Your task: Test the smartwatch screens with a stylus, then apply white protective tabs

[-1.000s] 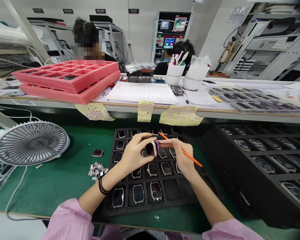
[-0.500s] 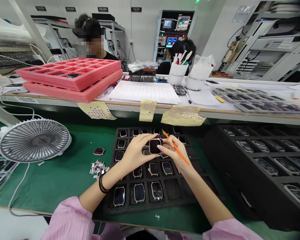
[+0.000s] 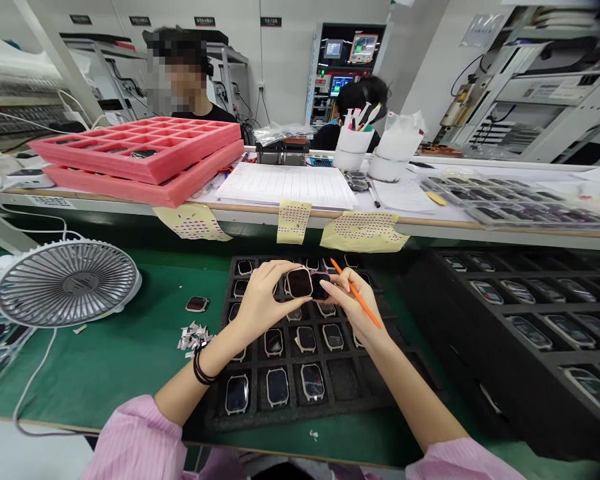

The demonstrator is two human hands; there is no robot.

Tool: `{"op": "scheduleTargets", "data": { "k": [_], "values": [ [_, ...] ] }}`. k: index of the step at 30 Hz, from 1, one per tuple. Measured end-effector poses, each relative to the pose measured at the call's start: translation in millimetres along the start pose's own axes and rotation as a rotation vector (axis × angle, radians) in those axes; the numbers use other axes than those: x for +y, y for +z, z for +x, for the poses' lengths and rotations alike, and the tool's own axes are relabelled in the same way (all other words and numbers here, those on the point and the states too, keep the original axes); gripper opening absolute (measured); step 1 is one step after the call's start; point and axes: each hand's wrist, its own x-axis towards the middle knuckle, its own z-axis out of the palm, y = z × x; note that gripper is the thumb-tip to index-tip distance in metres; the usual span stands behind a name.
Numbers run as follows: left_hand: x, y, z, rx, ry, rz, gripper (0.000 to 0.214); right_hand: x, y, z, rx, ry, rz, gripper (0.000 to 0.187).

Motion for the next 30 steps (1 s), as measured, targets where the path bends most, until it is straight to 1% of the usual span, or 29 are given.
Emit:
{"op": "scheduleTargets", "data": {
  "k": [8, 11, 13, 16, 18, 20, 23, 25, 26, 27, 28, 29, 30],
  "values": [
    [1.1, -0.8, 0.6, 0.012, -0.004, 0.024, 0.041, 4.1, -2.2, 0.6, 0.008, -0.012, -0.036, 0.052],
    [9.7, -1.2, -0.9, 0.005, 0.02, 0.034, 0.039, 4.9, -12.3, -4.7, 0.038, -0.055, -0.108, 0.051],
    [20.0, 3.6, -5.5, -0.038, 0.043, 0.032, 0.041, 5.4, -26.2, -14.1, 0.088, -0.106, -0.229, 0.049],
    [35.9, 23.0, -20.7, -0.176, 0.109, 0.02, 0.043, 11.6, -55.6, -38.0, 0.182, -0.153, -0.449, 0.049],
    [42.5, 42.7, -35.3, -0.271, 0.178, 0.031, 0.043, 21.5, -76.2, -57.8, 0.247, -0.148, -0.592, 0.05],
    [44.2, 64.1, -50.9, -0.344, 0.245, 0.053, 0.044, 34.5, -93.8, -77.7, 0.293, -0.15, -0.724, 0.051],
    [41.5, 91.7, -71.1, -0.418, 0.283, 0.119, 0.048, 52.7, -110.1, -102.0, 0.349, -0.174, -0.888, 0.051],
    [41.3, 101.3, -78.6, -0.463, 0.273, 0.165, 0.057, 61.0, -113.6, -112.4, 0.357, -0.191, -0.956, 0.05],
    [43.1, 101.6, -79.8, -0.479, 0.26, 0.174, 0.061, 63.9, -113.6, -115.6, 0.351, -0.203, -0.977, 0.049],
    [46.8, 98.0, -79.0, -0.487, 0.243, 0.168, 0.062, 66.1, -113.0, -117.6, 0.338, -0.217, -0.991, 0.048],
    [52.4, 90.0, -76.5, -0.482, 0.22, 0.144, 0.06, 67.8, -111.9, -118.5, 0.323, -0.233, -1.0, 0.047],
    [59.9, 77.4, -72.8, -0.467, 0.195, 0.1, 0.055, 69.1, -110.8, -118.7, 0.304, -0.248, -1.008, 0.047],
    [69.0, 60.3, -68.8, -0.444, 0.164, 0.037, 0.047, 70.2, -109.8, -118.4, 0.286, -0.261, -1.013, 0.047]
  ]
}}
